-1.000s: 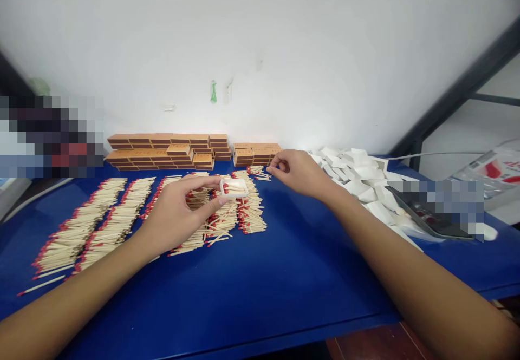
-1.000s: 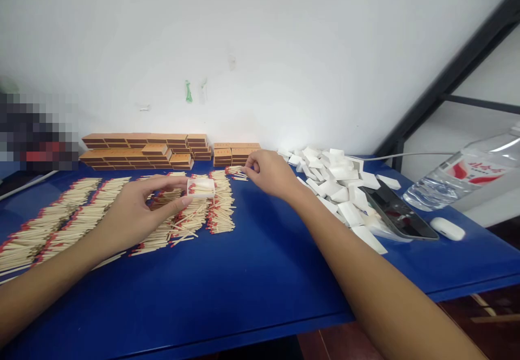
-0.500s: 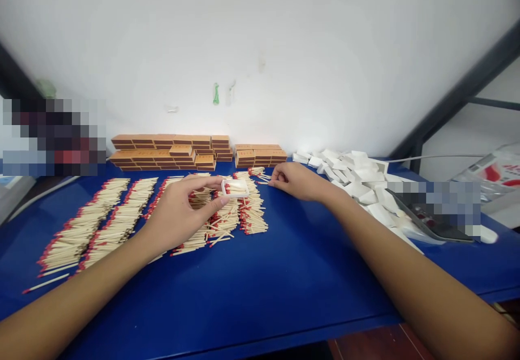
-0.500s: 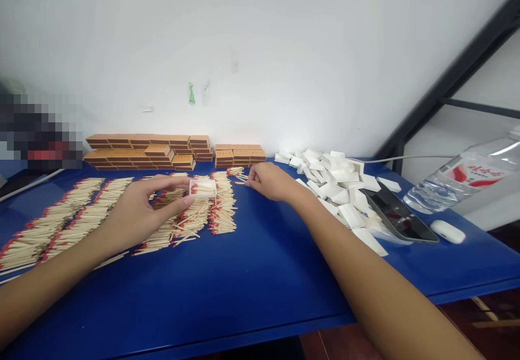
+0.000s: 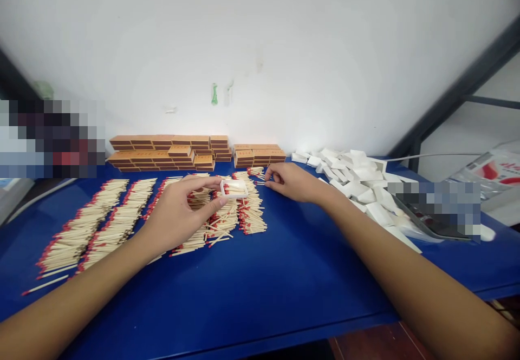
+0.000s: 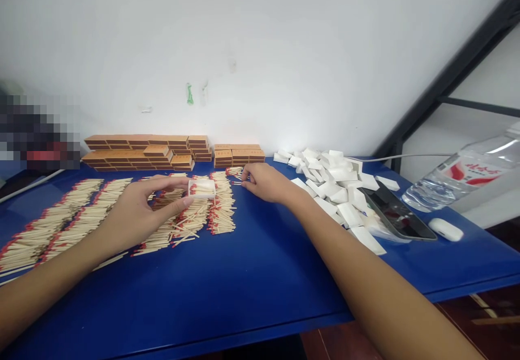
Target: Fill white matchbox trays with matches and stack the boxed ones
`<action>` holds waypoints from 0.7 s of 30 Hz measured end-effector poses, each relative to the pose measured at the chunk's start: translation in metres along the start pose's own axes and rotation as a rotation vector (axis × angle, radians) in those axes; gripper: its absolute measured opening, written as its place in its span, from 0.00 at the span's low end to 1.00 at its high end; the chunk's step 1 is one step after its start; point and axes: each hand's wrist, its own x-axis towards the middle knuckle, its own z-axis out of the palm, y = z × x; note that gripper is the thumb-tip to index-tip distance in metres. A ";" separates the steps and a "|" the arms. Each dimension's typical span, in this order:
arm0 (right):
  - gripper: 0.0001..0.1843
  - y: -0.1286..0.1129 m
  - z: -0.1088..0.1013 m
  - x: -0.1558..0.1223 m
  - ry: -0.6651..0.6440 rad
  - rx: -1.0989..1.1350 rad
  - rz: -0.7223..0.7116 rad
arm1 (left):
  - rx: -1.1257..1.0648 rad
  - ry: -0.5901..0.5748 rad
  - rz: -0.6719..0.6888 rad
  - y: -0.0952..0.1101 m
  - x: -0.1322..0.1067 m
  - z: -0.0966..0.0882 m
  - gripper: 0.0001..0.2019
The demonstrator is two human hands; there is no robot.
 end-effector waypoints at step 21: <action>0.05 -0.080 -0.001 -0.025 0.120 0.222 -0.240 | -0.010 -0.026 0.011 0.000 0.000 0.004 0.20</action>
